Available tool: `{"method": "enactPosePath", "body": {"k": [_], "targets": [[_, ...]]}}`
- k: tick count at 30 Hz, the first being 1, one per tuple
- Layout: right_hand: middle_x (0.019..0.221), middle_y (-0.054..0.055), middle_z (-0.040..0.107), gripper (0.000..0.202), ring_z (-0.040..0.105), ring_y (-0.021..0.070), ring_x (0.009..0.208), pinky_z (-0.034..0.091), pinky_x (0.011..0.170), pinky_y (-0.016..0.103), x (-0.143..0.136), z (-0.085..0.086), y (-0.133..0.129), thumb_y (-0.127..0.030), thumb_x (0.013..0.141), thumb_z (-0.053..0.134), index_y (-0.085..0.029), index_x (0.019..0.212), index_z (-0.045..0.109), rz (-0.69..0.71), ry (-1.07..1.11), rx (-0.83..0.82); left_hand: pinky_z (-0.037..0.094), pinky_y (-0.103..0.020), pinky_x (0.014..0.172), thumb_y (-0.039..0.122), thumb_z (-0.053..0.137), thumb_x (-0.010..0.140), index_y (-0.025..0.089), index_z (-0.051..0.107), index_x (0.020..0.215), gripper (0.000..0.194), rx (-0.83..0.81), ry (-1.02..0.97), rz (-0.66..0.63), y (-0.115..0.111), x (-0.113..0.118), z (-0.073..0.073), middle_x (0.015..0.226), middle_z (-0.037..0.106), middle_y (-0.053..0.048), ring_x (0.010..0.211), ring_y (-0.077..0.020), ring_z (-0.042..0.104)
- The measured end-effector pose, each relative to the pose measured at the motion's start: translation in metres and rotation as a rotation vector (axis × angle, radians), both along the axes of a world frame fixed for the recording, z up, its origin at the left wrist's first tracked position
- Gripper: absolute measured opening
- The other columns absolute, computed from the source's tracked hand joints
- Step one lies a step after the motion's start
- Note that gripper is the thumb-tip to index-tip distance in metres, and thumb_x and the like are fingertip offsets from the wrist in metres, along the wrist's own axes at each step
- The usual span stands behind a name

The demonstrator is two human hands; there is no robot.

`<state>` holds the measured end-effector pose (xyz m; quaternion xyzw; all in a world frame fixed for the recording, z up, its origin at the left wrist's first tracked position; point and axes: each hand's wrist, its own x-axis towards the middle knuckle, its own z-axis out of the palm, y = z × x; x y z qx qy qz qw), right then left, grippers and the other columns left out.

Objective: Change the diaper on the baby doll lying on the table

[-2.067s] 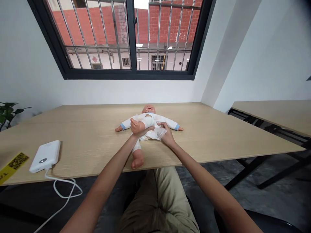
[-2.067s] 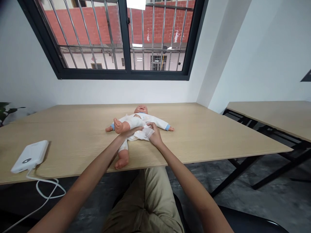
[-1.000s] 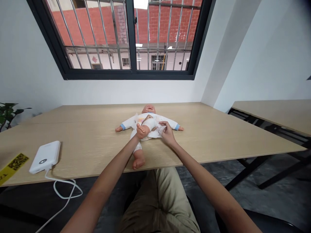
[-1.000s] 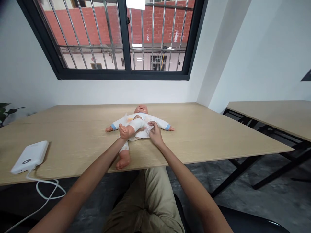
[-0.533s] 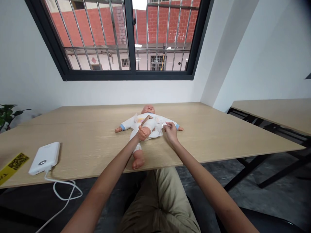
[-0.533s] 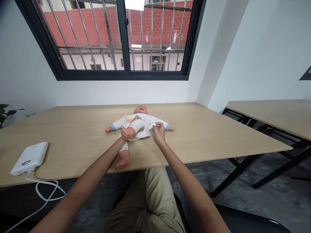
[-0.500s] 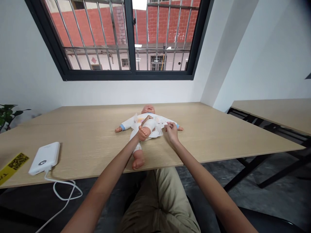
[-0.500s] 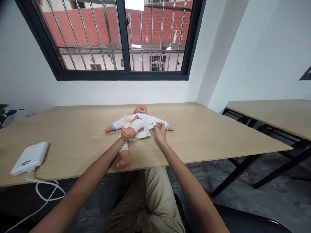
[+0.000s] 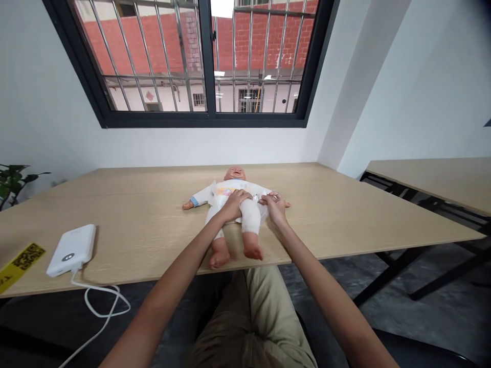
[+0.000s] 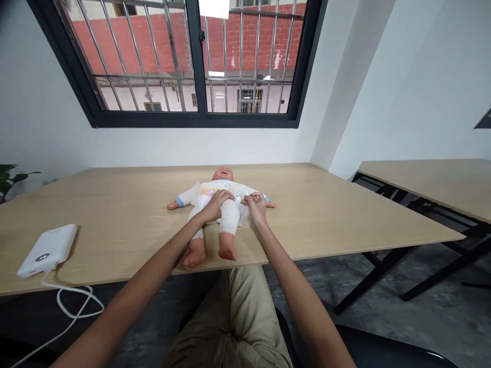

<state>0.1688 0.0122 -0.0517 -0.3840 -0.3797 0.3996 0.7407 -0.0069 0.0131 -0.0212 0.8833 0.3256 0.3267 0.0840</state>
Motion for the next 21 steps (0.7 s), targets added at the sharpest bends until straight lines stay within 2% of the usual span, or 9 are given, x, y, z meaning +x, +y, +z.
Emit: {"method": "enactPosePath", "body": {"k": [2, 5, 10, 15, 18, 21], "targets": [[0.067, -0.005, 0.059, 0.043, 0.061, 0.0137, 0.061, 0.050, 0.062, 0.026, -0.002, 0.003, -0.003, -0.032, 0.053, 0.073, -0.023, 0.083, 0.043, 0.007, -0.045, 0.017, 0.043, -0.037, 0.096, 0.017, 0.059, 0.082, 0.020, 0.066, 0.106, 0.024, 0.036, 0.038, -0.050, 0.003, 0.001, -0.002, 0.109, 0.059, -0.007, 0.107, -0.0231, 0.051], [0.069, -0.004, 0.059, 0.040, 0.060, 0.0137, 0.063, 0.050, 0.063, 0.027, -0.004, 0.005, -0.004, -0.033, 0.054, 0.074, -0.023, 0.078, 0.044, 0.005, -0.129, 0.058, 0.042, -0.038, 0.095, 0.015, 0.055, 0.080, 0.021, 0.065, 0.111, 0.033, 0.109, 0.099, -0.089, 0.008, 0.003, -0.007, 0.108, 0.057, -0.008, 0.105, -0.0244, 0.048], [0.063, -0.005, 0.054, 0.034, 0.051, 0.0100, 0.055, 0.044, 0.056, 0.024, -0.008, 0.015, 0.002, -0.029, 0.052, 0.076, -0.021, 0.067, 0.047, 0.081, -0.194, 0.095, 0.040, -0.040, 0.098, 0.020, 0.060, 0.077, 0.020, 0.062, 0.118, 0.041, 0.153, 0.205, -0.039, 0.011, 0.006, -0.011, 0.117, 0.055, -0.011, 0.111, -0.0273, 0.047], [0.060, -0.004, 0.056, 0.030, 0.054, 0.0121, 0.058, 0.045, 0.056, 0.025, -0.009, 0.032, 0.016, -0.027, 0.050, 0.077, -0.020, 0.061, 0.049, 0.192, -0.339, 0.088, 0.038, -0.046, 0.103, 0.027, 0.068, 0.074, 0.021, 0.059, 0.119, 0.047, 0.155, 0.259, -0.032, 0.006, 0.009, -0.010, 0.130, 0.048, -0.014, 0.122, -0.0323, 0.044], [0.056, -0.004, 0.055, 0.030, 0.054, 0.0117, 0.055, 0.044, 0.055, 0.024, -0.010, 0.037, 0.021, -0.026, 0.048, 0.076, -0.020, 0.058, 0.049, 0.209, -0.361, 0.065, 0.037, -0.046, 0.105, 0.024, 0.070, 0.070, 0.017, 0.057, 0.123, 0.054, 0.140, 0.249, -0.094, 0.000, 0.005, -0.007, 0.133, 0.046, -0.017, 0.124, -0.0348, 0.043], [0.053, -0.005, 0.055, 0.028, 0.053, 0.0113, 0.052, 0.043, 0.052, 0.024, -0.010, 0.035, 0.023, -0.028, 0.049, 0.075, -0.020, 0.059, 0.051, 0.173, -0.335, 0.036, 0.035, -0.044, 0.109, 0.018, 0.066, 0.072, 0.018, 0.056, 0.125, 0.054, 0.074, 0.165, -0.205, -0.005, -0.003, 0.001, 0.132, 0.049, -0.012, 0.126, -0.0333, 0.043]]}}
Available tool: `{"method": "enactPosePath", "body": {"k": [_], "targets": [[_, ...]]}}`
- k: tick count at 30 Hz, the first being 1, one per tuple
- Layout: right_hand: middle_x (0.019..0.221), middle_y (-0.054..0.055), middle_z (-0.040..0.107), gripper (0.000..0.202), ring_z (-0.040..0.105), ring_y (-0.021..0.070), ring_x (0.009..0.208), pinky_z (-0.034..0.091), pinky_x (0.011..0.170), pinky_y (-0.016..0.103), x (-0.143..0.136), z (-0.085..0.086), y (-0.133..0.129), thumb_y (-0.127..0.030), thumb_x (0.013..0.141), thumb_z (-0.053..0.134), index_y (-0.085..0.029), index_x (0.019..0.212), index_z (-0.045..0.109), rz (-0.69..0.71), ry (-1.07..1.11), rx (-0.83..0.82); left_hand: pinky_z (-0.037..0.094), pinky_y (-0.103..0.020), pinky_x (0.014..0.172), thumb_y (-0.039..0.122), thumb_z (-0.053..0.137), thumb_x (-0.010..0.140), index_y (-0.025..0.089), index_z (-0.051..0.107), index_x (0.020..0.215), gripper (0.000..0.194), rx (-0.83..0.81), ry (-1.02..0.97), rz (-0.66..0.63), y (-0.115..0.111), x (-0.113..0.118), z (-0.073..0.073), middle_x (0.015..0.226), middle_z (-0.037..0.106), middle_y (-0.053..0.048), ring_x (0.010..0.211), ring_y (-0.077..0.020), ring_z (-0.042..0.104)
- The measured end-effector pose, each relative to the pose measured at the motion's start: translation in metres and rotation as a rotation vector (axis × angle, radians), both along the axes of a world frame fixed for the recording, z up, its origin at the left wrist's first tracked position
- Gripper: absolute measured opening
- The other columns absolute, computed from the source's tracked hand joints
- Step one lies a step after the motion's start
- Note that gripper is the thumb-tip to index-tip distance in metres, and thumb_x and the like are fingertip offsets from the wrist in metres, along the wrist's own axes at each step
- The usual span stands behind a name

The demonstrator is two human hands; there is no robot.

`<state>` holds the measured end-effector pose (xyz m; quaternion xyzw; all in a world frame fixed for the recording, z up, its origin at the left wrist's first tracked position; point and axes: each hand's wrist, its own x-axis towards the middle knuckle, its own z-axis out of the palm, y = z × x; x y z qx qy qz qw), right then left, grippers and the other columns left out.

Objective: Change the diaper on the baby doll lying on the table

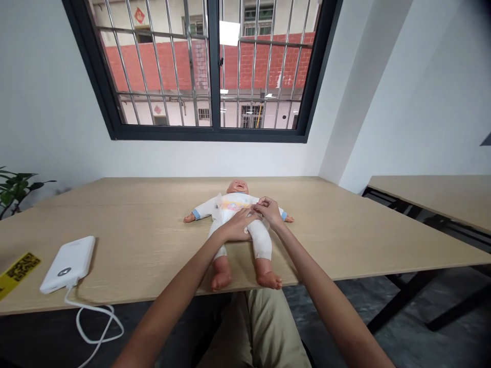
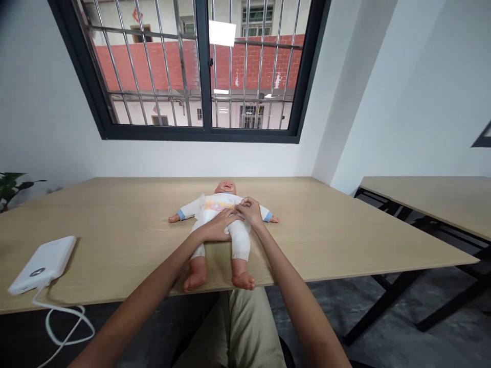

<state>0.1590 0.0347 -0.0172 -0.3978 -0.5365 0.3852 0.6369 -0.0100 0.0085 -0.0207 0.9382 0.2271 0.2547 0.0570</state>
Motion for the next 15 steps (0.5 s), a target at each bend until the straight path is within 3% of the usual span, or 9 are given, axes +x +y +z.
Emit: {"method": "enactPosePath", "body": {"k": [3, 7, 12, 15], "targets": [[0.054, -0.003, 0.057, 0.028, 0.055, 0.0123, 0.053, 0.044, 0.052, 0.024, 0.001, -0.004, -0.001, -0.030, 0.050, 0.076, -0.020, 0.061, 0.052, -0.038, 0.006, 0.006, 0.035, -0.039, 0.111, 0.011, 0.054, 0.076, 0.020, 0.058, 0.120, 0.045, -0.099, -0.163, -0.039, 0.001, -0.006, 0.009, 0.127, 0.055, -0.008, 0.126, -0.0261, 0.045], [0.054, -0.003, 0.059, 0.031, 0.059, 0.0143, 0.054, 0.047, 0.053, 0.025, 0.002, -0.005, 0.000, -0.032, 0.048, 0.077, -0.021, 0.061, 0.051, -0.049, 0.021, -0.019, 0.043, -0.037, 0.103, 0.015, 0.045, 0.086, 0.019, 0.061, 0.111, 0.030, -0.065, -0.348, 0.152, 0.008, -0.008, 0.011, 0.112, 0.063, -0.008, 0.114, -0.0216, 0.054], [0.053, -0.004, 0.057, 0.032, 0.057, 0.0128, 0.053, 0.050, 0.055, 0.027, 0.004, -0.006, 0.003, -0.032, 0.047, 0.077, -0.021, 0.061, 0.051, -0.070, 0.060, -0.026, 0.043, -0.038, 0.101, 0.029, 0.046, 0.093, 0.018, 0.062, 0.118, 0.031, 0.002, -0.187, 0.250, 0.012, -0.008, 0.001, 0.117, 0.066, -0.009, 0.113, -0.0228, 0.057], [0.051, -0.005, 0.055, 0.031, 0.055, 0.0114, 0.050, 0.048, 0.053, 0.026, 0.008, -0.007, 0.003, -0.030, 0.047, 0.075, -0.021, 0.060, 0.049, -0.100, 0.082, -0.036, 0.035, -0.042, 0.110, 0.039, 0.041, 0.097, 0.022, 0.062, 0.124, 0.038, 0.025, -0.051, 0.259, 0.009, -0.009, -0.002, 0.130, 0.060, -0.009, 0.125, -0.0236, 0.051]]}}
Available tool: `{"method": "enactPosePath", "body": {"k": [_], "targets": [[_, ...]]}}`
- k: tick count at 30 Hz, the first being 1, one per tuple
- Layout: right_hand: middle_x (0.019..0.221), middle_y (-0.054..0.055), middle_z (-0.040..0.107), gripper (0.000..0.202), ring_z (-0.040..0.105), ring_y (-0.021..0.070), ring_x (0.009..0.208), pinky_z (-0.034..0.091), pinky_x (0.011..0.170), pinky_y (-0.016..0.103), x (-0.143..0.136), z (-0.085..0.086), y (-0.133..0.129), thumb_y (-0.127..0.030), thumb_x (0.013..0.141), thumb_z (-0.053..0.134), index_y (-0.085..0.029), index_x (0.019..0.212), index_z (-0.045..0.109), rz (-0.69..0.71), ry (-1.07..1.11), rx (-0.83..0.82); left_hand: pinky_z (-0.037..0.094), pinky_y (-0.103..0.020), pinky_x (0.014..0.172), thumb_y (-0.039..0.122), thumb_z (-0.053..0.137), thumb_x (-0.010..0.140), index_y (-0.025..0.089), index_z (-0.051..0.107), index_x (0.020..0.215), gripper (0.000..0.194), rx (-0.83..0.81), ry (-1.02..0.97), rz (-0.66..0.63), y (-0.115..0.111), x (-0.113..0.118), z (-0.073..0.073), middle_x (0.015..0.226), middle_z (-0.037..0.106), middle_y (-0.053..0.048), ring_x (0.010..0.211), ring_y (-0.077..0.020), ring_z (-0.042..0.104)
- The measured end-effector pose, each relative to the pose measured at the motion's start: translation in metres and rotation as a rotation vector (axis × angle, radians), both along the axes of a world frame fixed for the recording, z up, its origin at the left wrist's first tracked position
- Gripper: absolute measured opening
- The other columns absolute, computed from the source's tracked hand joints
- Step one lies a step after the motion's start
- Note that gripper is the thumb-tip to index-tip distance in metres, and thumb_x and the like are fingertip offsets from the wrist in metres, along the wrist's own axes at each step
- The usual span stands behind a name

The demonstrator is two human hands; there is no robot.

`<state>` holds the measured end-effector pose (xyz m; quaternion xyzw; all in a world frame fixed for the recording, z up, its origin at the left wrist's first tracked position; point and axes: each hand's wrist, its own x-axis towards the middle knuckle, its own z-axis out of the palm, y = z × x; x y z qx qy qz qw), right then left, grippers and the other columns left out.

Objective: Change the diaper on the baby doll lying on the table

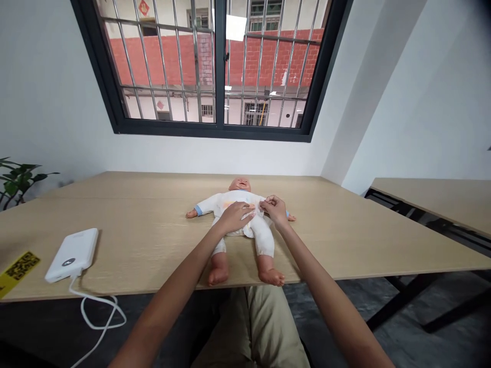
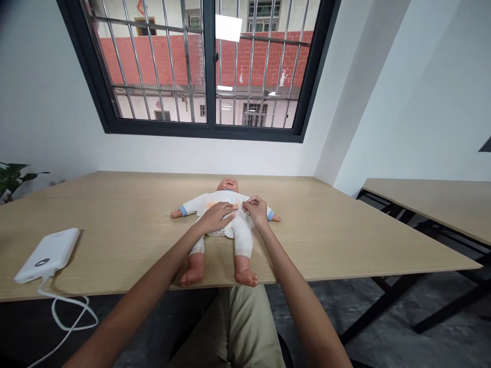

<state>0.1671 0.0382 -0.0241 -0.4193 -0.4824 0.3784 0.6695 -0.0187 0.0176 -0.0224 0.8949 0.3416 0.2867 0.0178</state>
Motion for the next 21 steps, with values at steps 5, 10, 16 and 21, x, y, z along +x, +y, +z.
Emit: {"method": "enactPosePath", "body": {"k": [5, 10, 16, 21], "targets": [[0.052, -0.006, 0.052, 0.031, 0.056, 0.0118, 0.052, 0.049, 0.055, 0.026, 0.001, 0.003, 0.003, -0.027, 0.050, 0.072, -0.022, 0.059, 0.043, -0.020, -0.058, 0.021, 0.015, -0.056, 0.116, 0.058, 0.034, 0.095, 0.037, 0.053, 0.135, 0.048, -0.088, 0.191, 0.032, -0.005, 0.002, 0.001, 0.152, 0.038, -0.004, 0.143, -0.0294, 0.027], [0.054, -0.005, 0.050, 0.021, 0.050, 0.0112, 0.050, 0.042, 0.050, 0.025, -0.013, 0.002, 0.005, -0.025, 0.056, 0.067, -0.021, 0.060, 0.046, -0.011, -0.238, 0.117, 0.006, -0.062, 0.114, 0.066, 0.034, 0.091, 0.039, 0.053, 0.135, 0.054, -0.143, 0.252, 0.016, -0.005, 0.004, 0.000, 0.157, 0.029, -0.003, 0.146, -0.0353, 0.016], [0.059, -0.003, 0.055, 0.019, 0.053, 0.0128, 0.055, 0.044, 0.053, 0.025, -0.020, -0.002, 0.001, -0.027, 0.059, 0.068, -0.020, 0.065, 0.051, 0.009, -0.285, 0.129, 0.013, -0.057, 0.116, 0.062, 0.037, 0.092, 0.023, 0.041, 0.141, 0.062, -0.100, 0.115, 0.030, -0.008, 0.002, -0.002, 0.150, 0.040, -0.011, 0.142, -0.0330, 0.028], [0.057, -0.007, 0.051, 0.026, 0.054, 0.0100, 0.052, 0.048, 0.055, 0.024, -0.010, -0.004, 0.002, -0.026, 0.053, 0.070, -0.019, 0.064, 0.048, -0.086, -0.044, 0.076, 0.022, -0.046, 0.115, 0.055, 0.040, 0.094, 0.017, 0.050, 0.128, 0.052, 0.020, 0.071, 0.025, -0.014, 0.001, 0.002, 0.135, 0.053, -0.013, 0.129, -0.0270, 0.044]]}}
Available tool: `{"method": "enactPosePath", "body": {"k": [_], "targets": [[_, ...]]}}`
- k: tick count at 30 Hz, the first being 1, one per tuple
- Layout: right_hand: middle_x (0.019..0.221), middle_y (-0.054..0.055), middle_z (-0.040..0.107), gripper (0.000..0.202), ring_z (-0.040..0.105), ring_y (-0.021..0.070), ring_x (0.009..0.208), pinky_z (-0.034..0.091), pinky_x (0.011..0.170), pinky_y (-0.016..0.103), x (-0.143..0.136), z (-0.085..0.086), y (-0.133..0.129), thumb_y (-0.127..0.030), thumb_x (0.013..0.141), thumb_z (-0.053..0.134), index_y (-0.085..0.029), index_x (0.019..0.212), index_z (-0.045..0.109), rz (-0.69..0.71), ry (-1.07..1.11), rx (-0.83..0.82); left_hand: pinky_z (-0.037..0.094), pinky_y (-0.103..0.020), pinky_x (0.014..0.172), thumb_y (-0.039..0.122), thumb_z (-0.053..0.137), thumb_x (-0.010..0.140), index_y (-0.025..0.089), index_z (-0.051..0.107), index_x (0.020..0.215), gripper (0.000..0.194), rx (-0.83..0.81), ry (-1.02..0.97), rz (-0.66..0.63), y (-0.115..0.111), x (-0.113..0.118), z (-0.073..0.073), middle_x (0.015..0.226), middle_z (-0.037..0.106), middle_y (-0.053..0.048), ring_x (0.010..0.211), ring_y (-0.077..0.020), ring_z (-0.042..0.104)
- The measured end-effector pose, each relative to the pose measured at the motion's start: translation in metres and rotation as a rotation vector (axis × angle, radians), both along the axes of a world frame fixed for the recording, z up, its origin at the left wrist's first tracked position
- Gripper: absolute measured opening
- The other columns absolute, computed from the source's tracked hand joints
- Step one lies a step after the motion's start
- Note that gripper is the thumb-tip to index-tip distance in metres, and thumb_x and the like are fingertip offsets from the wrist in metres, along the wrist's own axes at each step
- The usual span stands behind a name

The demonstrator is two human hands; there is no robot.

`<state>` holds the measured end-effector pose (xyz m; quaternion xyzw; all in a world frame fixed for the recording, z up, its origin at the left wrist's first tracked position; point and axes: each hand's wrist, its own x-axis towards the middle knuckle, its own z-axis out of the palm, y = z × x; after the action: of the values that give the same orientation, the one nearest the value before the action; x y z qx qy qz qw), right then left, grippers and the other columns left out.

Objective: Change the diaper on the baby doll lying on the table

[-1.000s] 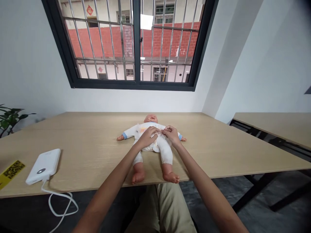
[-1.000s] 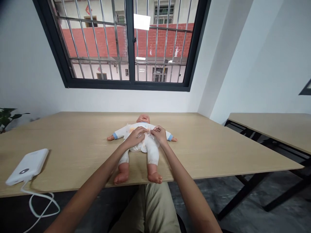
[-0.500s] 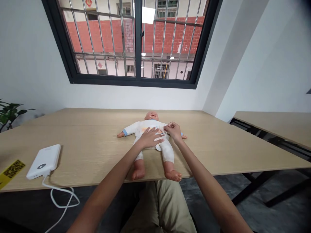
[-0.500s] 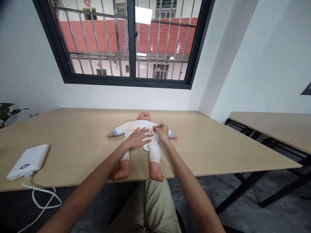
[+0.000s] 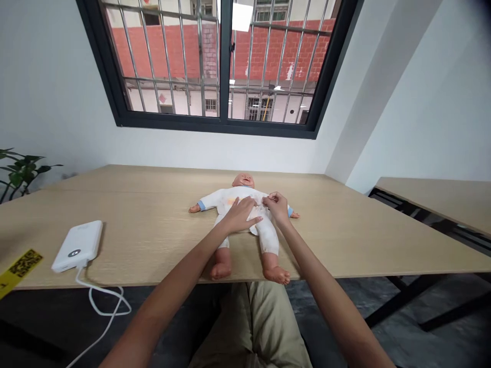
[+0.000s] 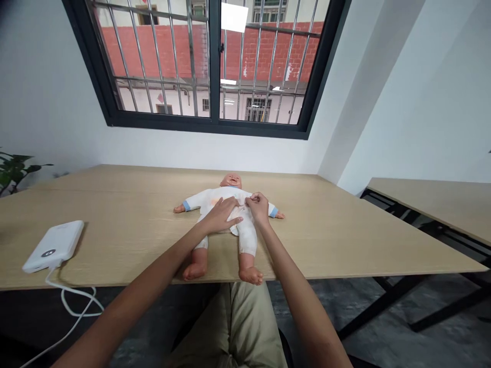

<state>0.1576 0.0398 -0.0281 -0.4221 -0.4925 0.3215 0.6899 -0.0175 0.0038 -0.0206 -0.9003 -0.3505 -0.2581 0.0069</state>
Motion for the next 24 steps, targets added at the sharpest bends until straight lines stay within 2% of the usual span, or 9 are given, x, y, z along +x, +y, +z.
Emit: {"method": "enactPosePath", "body": {"k": [3, 6, 11, 14, 18, 21, 24], "targets": [[0.056, -0.008, 0.052, 0.031, 0.057, 0.0099, 0.052, 0.052, 0.057, 0.024, 0.012, -0.005, -0.002, -0.025, 0.051, 0.072, -0.020, 0.063, 0.045, -0.030, 0.144, -0.048, 0.026, -0.043, 0.113, 0.050, 0.036, 0.096, 0.021, 0.047, 0.135, 0.050, 0.049, 0.056, -0.049, -0.001, 0.000, 0.001, 0.144, 0.046, -0.009, 0.135, -0.0249, 0.037], [0.058, -0.006, 0.056, 0.032, 0.061, 0.0114, 0.055, 0.054, 0.058, 0.024, 0.025, -0.012, -0.005, -0.023, 0.050, 0.073, -0.021, 0.064, 0.044, -0.060, 0.220, -0.087, 0.033, -0.044, 0.106, 0.055, 0.034, 0.095, 0.026, 0.044, 0.139, 0.054, 0.047, 0.106, -0.020, 0.001, 0.002, 0.003, 0.146, 0.044, -0.008, 0.132, -0.0264, 0.039], [0.056, -0.005, 0.056, 0.034, 0.060, 0.0121, 0.055, 0.055, 0.059, 0.026, 0.035, -0.017, -0.014, -0.023, 0.050, 0.074, -0.021, 0.061, 0.042, -0.072, 0.225, -0.106, 0.038, -0.048, 0.096, 0.070, 0.029, 0.089, 0.022, 0.057, 0.129, 0.067, -0.003, 0.195, 0.104, 0.014, 0.016, 0.010, 0.129, 0.055, -0.014, 0.119, -0.0318, 0.047], [0.057, -0.005, 0.054, 0.036, 0.058, 0.0113, 0.057, 0.055, 0.062, 0.027, 0.032, -0.016, -0.020, -0.027, 0.052, 0.074, -0.021, 0.062, 0.041, -0.058, 0.161, -0.042, 0.036, -0.050, 0.096, 0.071, 0.027, 0.088, 0.020, 0.064, 0.117, 0.070, -0.088, 0.238, 0.186, 0.024, 0.030, 0.015, 0.123, 0.056, -0.016, 0.119, -0.0346, 0.046], [0.064, -0.003, 0.056, 0.032, 0.055, 0.0112, 0.060, 0.050, 0.062, 0.026, 0.019, -0.007, -0.025, -0.031, 0.054, 0.071, -0.021, 0.064, 0.042, 0.009, -0.011, 0.015, 0.032, -0.052, 0.099, 0.062, 0.030, 0.090, 0.017, 0.066, 0.112, 0.062, -0.149, 0.257, 0.269, 0.029, 0.046, 0.015, 0.125, 0.054, -0.018, 0.121, -0.0365, 0.043], [0.062, -0.003, 0.053, 0.025, 0.051, 0.0113, 0.059, 0.044, 0.058, 0.024, 0.006, 0.002, -0.021, -0.030, 0.057, 0.065, -0.021, 0.064, 0.043, 0.046, -0.196, 0.062, 0.031, -0.051, 0.101, 0.055, 0.039, 0.088, 0.015, 0.063, 0.114, 0.053, -0.135, 0.222, 0.278, 0.028, 0.051, 0.011, 0.123, 0.055, -0.018, 0.121, -0.0354, 0.043], [0.059, -0.004, 0.050, 0.017, 0.047, 0.0113, 0.056, 0.038, 0.055, 0.024, -0.005, 0.009, -0.015, -0.027, 0.060, 0.060, -0.021, 0.063, 0.044, 0.010, -0.364, 0.076, 0.031, -0.051, 0.102, 0.051, 0.047, 0.084, 0.012, 0.054, 0.125, 0.057, -0.147, 0.145, 0.276, 0.029, 0.047, 0.011, 0.125, 0.054, -0.019, 0.122, -0.0359, 0.044]]}}
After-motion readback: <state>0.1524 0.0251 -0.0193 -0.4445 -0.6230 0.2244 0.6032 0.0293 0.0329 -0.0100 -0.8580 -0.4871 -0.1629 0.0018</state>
